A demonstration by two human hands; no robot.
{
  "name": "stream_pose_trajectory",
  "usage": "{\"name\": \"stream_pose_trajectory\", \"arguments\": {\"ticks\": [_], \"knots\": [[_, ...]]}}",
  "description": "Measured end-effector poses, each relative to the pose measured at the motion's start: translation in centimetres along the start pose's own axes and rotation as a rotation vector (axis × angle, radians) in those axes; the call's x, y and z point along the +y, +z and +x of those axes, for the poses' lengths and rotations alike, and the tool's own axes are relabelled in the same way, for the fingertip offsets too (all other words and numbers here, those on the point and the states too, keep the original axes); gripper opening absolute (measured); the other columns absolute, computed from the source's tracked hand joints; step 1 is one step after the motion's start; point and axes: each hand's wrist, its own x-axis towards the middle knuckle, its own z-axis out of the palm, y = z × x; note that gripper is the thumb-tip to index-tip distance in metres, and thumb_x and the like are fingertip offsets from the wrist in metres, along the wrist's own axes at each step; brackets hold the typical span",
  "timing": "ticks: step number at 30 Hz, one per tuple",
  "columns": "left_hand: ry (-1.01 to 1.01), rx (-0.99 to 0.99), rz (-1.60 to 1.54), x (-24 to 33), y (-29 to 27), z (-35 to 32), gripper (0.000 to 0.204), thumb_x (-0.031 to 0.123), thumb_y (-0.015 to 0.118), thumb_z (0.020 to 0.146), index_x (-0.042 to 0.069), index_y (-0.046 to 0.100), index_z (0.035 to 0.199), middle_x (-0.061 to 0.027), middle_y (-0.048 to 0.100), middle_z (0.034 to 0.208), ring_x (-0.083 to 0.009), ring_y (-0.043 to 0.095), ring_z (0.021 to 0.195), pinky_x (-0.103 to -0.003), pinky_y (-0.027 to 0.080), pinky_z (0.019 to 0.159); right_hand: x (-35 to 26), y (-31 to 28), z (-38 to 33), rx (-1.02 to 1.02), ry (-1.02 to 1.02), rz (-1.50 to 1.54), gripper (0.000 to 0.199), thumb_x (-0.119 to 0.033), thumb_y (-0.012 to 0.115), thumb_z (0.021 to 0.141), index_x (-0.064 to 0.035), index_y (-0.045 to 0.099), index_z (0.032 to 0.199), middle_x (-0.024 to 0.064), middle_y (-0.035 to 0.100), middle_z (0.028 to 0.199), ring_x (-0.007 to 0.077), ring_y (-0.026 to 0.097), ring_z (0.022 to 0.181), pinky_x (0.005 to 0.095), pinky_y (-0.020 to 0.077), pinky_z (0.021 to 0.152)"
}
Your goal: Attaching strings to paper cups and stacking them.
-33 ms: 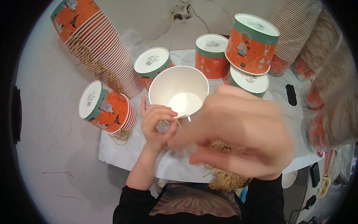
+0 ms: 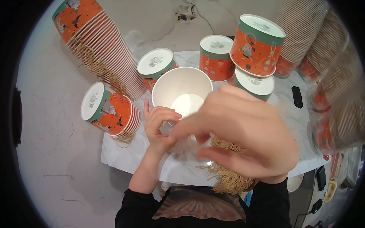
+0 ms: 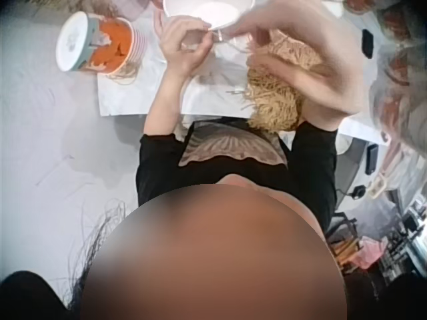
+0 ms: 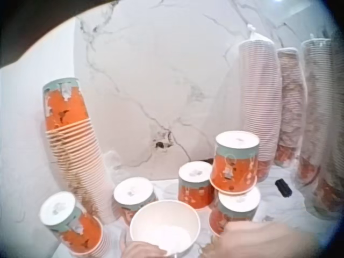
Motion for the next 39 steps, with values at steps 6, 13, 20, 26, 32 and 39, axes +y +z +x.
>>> {"name": "stream_pose_trajectory", "arguments": {"ticks": [6,13,20,26,32,39], "knots": [[0.147,-0.147,0.106,1.9,0.2,0.3,0.054,0.026,0.083,0.069,0.015,0.071,0.121,0.0029,0.071,0.114,-0.0217,0.064,0.113,-0.069,-0.002,0.115,1.6,-0.2,0.3,-0.098,0.134,-0.227,0.033,0.012,0.064,0.073,-0.0007,0.069,0.103,0.0093,0.062,0.091,0.0206,0.062,0.081,0.0293,0.0469,0.068],[0.134,-0.175,-0.043,2.9,0.9,-1.2,0.054,0.020,0.079,0.075,0.005,0.062,0.124,-0.0053,0.071,0.114,-0.0246,0.064,0.116,-0.064,0.009,0.119,4.7,2.4,-0.2,-0.096,0.083,-0.164,0.025,0.004,0.069,0.082,-0.0020,0.069,0.106,0.0100,0.062,0.096,0.0251,0.064,0.082,0.0331,0.0523,0.069],[-0.269,0.249,-0.528,2.4,2.1,-2.6,0.050,0.024,0.055,0.101,-0.003,0.035,0.138,-0.0208,0.050,0.138,-0.0249,0.059,0.115,-0.041,0.042,0.108,2.8,3.3,-0.1,-0.211,-0.024,-0.454,0.029,-0.016,0.073,0.080,-0.0195,0.074,0.108,0.0017,0.055,0.083,0.0170,0.054,0.071,0.0316,0.0390,0.066],[-0.214,0.017,-0.426,2.0,0.8,-2.4,0.040,0.015,0.051,0.105,-0.009,0.046,0.136,-0.0186,0.057,0.133,-0.0237,0.061,0.115,-0.033,0.047,0.101,2.8,3.1,-0.3,-0.288,0.043,-0.246,0.026,-0.014,0.074,0.082,-0.0177,0.075,0.107,0.0003,0.060,0.073,0.0195,0.062,0.071,0.0337,0.0452,0.068],[-0.273,0.391,-0.371,1.7,0.1,-1.3,0.016,0.000,0.050,0.097,-0.003,0.055,0.112,-0.0156,0.066,0.105,-0.0129,0.060,0.084,-0.026,0.050,0.076,2.8,1.3,-0.3,-0.360,0.315,-0.298,0.013,-0.017,0.075,0.081,-0.0100,0.073,0.092,0.0091,0.068,0.079,0.0296,0.066,0.072,0.0400,0.0496,0.061],[-0.616,-0.405,-0.324,0.0,-1.9,-0.4,0.021,0.014,0.062,0.086,-0.006,0.070,0.083,-0.0095,0.072,0.072,-0.0143,0.067,0.061,-0.025,0.051,0.061,4.1,1.0,-0.9,-0.465,0.356,-0.490,0.017,-0.019,0.075,0.080,-0.0062,0.069,0.090,0.0115,0.068,0.072,0.0315,0.069,0.072,0.0412,0.0517,0.064]]}}
